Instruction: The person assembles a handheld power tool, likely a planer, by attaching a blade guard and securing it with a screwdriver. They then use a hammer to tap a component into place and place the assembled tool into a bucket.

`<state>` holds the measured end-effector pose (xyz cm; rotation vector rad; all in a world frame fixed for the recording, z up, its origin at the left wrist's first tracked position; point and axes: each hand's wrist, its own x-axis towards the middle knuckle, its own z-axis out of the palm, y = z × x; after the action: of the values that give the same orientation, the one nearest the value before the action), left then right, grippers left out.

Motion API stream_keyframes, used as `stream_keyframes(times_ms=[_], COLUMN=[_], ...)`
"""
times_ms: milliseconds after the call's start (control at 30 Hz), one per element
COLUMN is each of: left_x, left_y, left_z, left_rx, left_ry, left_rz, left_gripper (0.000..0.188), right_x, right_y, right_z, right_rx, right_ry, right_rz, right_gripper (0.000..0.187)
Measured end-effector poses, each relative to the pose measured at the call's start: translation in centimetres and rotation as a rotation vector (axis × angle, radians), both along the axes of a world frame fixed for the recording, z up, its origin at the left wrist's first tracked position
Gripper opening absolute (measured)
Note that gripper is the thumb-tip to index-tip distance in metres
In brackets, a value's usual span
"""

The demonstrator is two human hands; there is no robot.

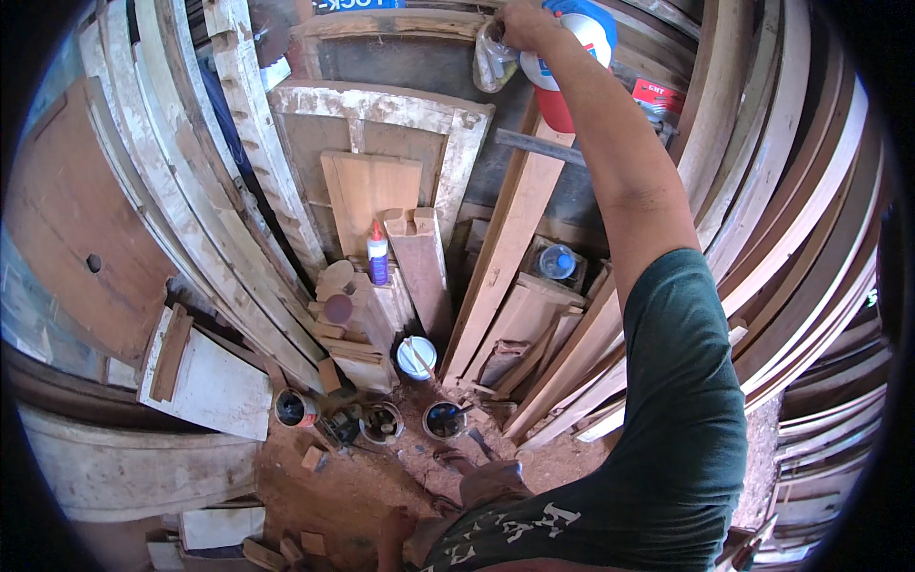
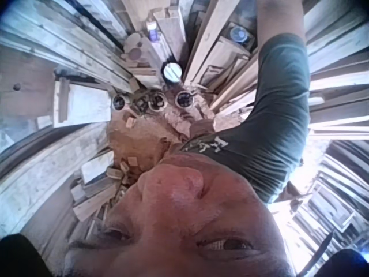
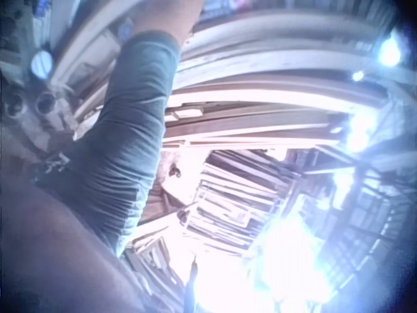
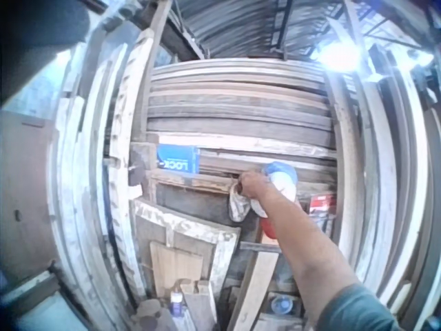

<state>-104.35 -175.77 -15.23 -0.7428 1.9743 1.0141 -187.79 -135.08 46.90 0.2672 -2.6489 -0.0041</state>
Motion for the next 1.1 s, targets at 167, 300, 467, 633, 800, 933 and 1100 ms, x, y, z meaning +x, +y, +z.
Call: stream_keyframes(times_ms=[167,300,467,633,800,933,1100], left_x=[5.8,8.9,8.8,9.5,11.2,10.8,10.7], left_y=[-1.2,-3.7,-2.9,-0.4,0.9,1.7,2.8], left_z=[1.0,-2.1,-1.2,1.4,-2.0,0.1,1.5], left_rx=[-0.107,0.138,0.120,0.136,0.153,0.125,0.088], left_ry=[-0.090,0.040,0.148,0.006,-0.185,-0.145,-0.159], left_rz=[0.245,0.700,0.789,0.854,0.522,0.335,0.409], left_gripper=[0.059,0.046,0.032,0.038,0.049,0.054,0.055], right_x=[1.7,0.2,2.6,11.6,31.4,53.8,66.3], right_y=[-2.6,-1.6,-2.7,-5.4,-3.5,0.6,1.0], right_z=[0.5,-0.5,-0.5,-3.6,-28.1,-64.2,-64.8], right_rx=[0.196,0.221,0.102,-0.378,-0.770,-0.346,-0.126], right_ry=[-0.033,-0.023,0.079,0.177,-0.482,-1.169,-1.766], right_rz=[0.026,-0.015,-0.094,0.315,0.438,0.335,0.266], right_gripper=[0.033,0.033,0.029,0.030,0.040,0.057,0.044])
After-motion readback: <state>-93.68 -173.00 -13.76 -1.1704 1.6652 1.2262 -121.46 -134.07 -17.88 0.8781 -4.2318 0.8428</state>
